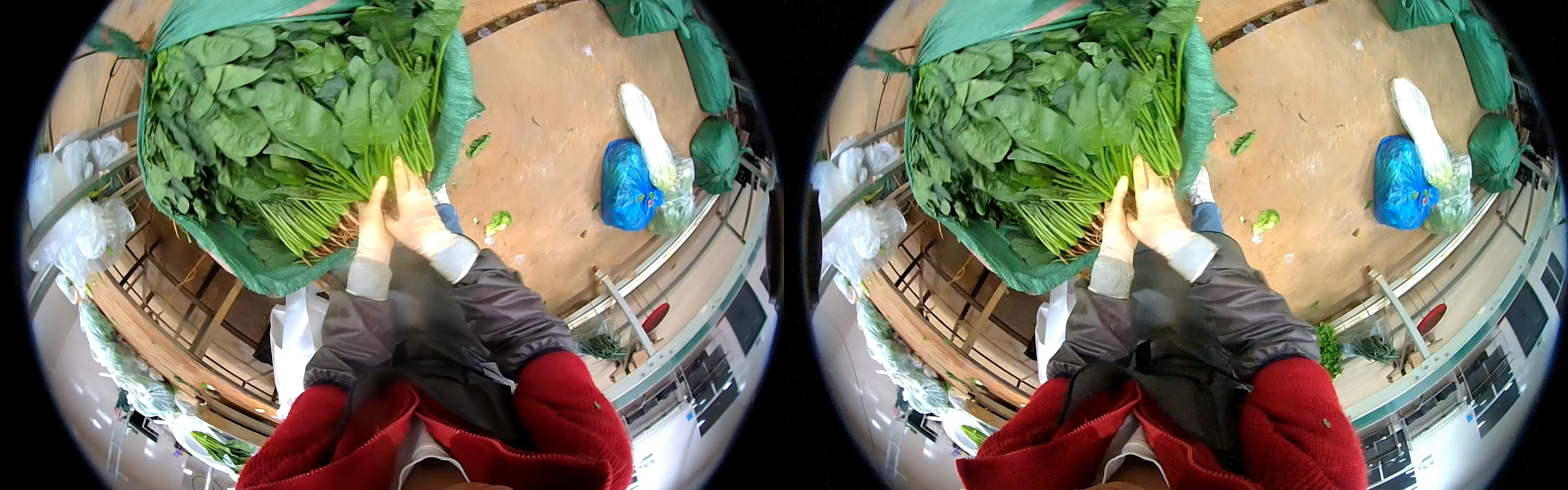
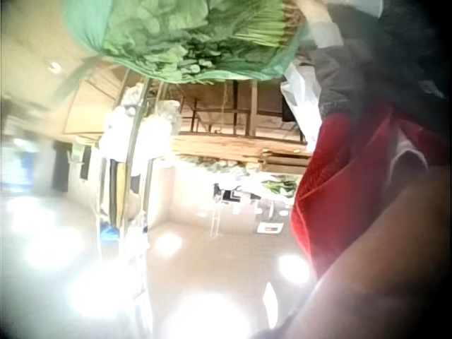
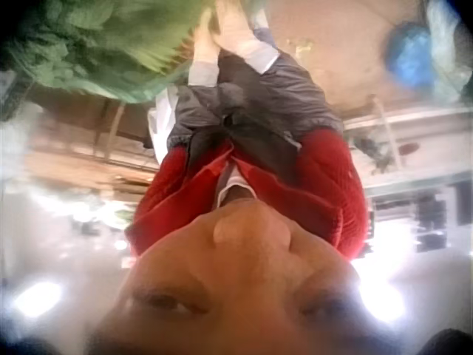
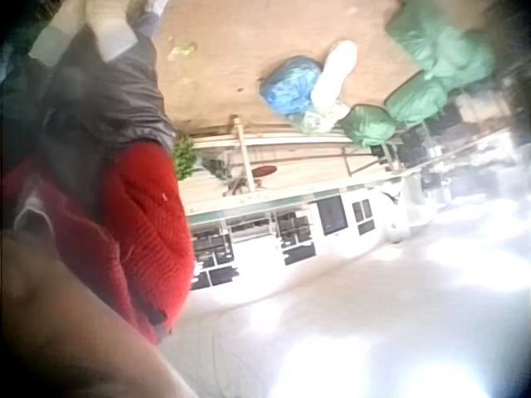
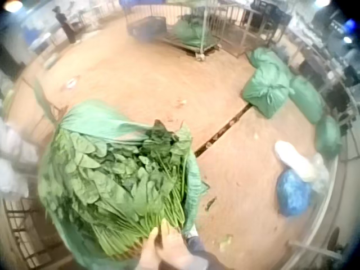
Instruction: The person gathers leafy green vegetables with roots, aligns them into bunches, and secures each bunch with a rubber band. The person then places the bundled vegetables into a plastic bag on the table.
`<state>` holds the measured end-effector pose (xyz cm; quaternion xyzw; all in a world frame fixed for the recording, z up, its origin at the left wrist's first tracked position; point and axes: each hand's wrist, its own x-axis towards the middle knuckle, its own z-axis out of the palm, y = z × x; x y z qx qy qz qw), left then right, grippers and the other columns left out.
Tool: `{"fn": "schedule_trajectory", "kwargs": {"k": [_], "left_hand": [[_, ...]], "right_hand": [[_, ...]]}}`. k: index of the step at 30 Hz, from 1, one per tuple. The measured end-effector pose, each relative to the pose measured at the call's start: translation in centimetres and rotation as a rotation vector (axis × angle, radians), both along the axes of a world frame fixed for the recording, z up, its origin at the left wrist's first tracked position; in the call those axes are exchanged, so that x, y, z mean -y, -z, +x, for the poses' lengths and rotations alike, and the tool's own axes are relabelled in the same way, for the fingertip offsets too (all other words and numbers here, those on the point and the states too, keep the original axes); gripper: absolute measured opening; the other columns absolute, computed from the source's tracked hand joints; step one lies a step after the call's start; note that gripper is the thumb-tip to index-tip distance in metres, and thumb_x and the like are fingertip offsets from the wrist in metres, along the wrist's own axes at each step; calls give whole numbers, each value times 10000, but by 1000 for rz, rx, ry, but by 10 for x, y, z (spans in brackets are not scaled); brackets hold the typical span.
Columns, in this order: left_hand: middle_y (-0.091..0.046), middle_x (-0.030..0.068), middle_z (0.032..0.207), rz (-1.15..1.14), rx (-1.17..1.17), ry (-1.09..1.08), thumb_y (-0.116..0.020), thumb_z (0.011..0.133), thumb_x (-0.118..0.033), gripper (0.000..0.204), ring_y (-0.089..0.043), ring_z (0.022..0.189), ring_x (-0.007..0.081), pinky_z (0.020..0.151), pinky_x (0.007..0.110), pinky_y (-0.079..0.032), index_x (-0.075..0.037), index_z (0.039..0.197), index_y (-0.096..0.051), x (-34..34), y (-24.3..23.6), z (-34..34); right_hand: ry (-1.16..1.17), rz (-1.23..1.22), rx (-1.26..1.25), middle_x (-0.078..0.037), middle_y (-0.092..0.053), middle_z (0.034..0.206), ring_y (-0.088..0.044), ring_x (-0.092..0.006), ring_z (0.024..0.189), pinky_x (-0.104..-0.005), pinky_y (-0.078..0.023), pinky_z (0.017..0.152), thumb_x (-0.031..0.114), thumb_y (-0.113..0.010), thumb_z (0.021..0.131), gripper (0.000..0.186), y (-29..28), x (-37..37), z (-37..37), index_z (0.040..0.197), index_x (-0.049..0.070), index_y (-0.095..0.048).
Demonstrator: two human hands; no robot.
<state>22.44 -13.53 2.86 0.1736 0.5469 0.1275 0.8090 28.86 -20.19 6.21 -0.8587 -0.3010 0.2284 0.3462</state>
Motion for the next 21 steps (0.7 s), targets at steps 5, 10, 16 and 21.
{"fn": "schedule_trajectory", "kwargs": {"k": [5,10,16,21], "left_hand": [[-466,108,1212,197,-327,-90,-719,756,-192,669,-482,1052,226,880,339,-424,-10,1263,-321,14,14,27],[-408,115,1284,194,-406,-94,-725,746,-270,773,-466,1069,237,912,328,-397,6,1308,-272,19,20,23],[-449,101,1205,188,-195,-52,-678,784,-338,561,-473,1061,232,867,417,-451,-76,1202,-411,15,26,0],[-385,84,1296,194,-173,-103,-645,820,-244,602,-398,1156,212,977,378,-338,-17,1281,-332,15,10,-11]], "right_hand": [[529,215,-674,-194,-475,1234,-454,-287,1157,-349,-355,960,185,-533,837,483,28,33,73,1264,17,-383],[580,3,-807,-203,-465,1233,-438,-279,1156,-354,-341,952,464,-471,878,614,67,17,100,1272,5,-365],[901,114,-1112,-147,-422,1283,-391,-234,1174,-324,-317,973,555,-474,842,713,76,16,73,1313,34,-350],[829,539,-1727,-90,-378,1362,-335,-224,1240,-321,-257,1045,516,-500,853,671,79,20,65,1332,67,-362]]}}
